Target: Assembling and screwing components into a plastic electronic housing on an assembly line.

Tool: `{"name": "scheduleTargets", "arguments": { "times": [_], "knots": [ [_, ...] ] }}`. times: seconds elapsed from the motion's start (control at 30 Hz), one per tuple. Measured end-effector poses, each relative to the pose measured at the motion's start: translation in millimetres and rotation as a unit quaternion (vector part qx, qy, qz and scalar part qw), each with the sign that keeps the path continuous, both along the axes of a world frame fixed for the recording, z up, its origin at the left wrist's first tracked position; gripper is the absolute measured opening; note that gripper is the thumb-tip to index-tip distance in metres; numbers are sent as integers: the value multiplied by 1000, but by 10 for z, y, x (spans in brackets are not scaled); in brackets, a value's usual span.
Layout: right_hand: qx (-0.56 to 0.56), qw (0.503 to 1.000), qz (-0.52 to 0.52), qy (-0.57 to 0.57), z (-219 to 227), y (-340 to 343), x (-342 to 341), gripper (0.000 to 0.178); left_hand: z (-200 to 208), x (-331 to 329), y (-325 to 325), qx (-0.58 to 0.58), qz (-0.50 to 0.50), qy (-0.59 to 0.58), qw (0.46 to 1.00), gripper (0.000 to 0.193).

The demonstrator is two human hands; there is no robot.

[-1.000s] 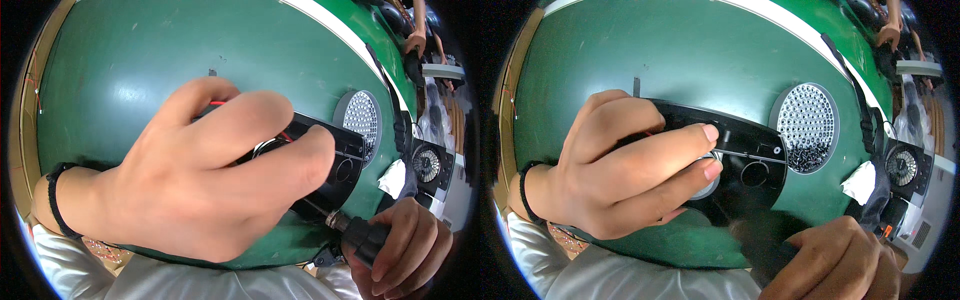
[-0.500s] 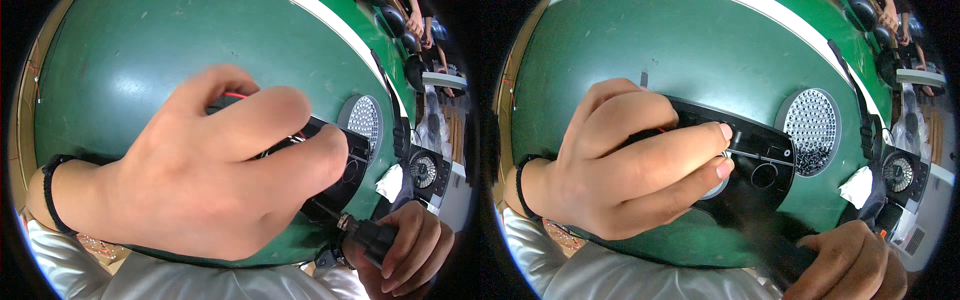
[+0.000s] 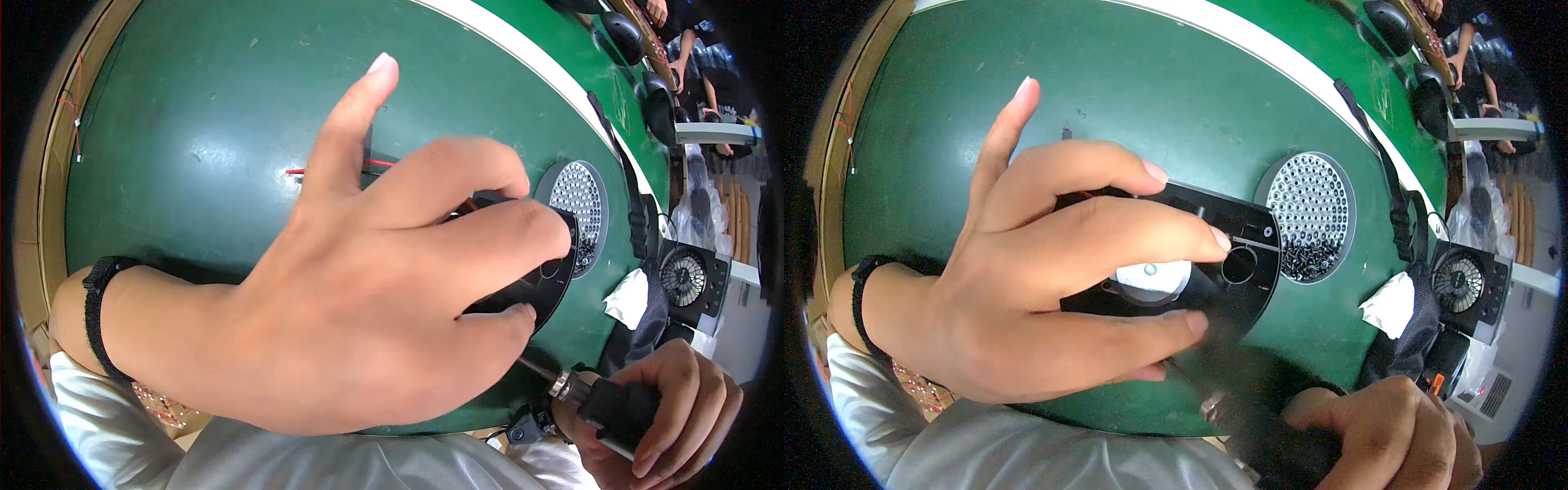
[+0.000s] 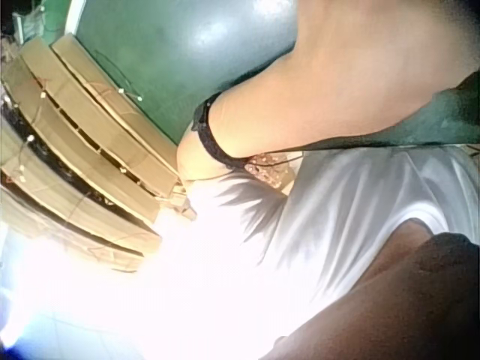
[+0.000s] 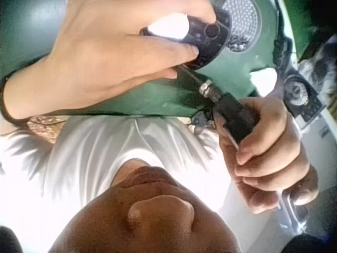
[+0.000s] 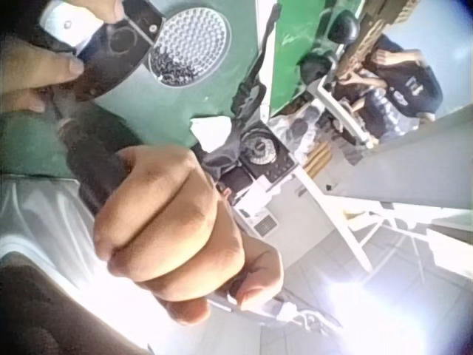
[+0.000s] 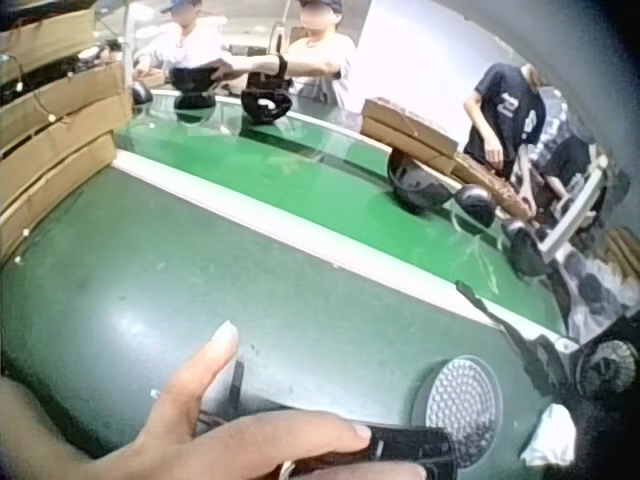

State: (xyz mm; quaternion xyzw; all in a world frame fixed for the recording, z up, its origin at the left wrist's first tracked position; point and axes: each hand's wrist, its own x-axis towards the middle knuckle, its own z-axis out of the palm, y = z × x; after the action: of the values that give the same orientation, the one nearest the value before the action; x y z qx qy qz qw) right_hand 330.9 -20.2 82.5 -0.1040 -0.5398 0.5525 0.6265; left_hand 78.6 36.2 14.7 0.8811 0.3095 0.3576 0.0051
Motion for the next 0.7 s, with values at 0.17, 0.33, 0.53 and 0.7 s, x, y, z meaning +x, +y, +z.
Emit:
{"name": "scheduleTargets", "arguments": {
  "times": [0.17,0.33,0.53,0.7],
  "knots": [
    [41,998,20,-51,17,181,-391,32,55,13,-169,-28,-1,-10,1000,35],
    [33,999,-18,-39,-2,133,-427,29,65,29,-178,-60,-1,-19,998,36],
    [13,999,13,-47,-19,122,-495,29,98,10,-302,-102,-5,-29,994,38],
    [5,998,20,-51,-26,115,-531,31,119,7,-286,-137,-6,-38,990,39]
  ]
}}
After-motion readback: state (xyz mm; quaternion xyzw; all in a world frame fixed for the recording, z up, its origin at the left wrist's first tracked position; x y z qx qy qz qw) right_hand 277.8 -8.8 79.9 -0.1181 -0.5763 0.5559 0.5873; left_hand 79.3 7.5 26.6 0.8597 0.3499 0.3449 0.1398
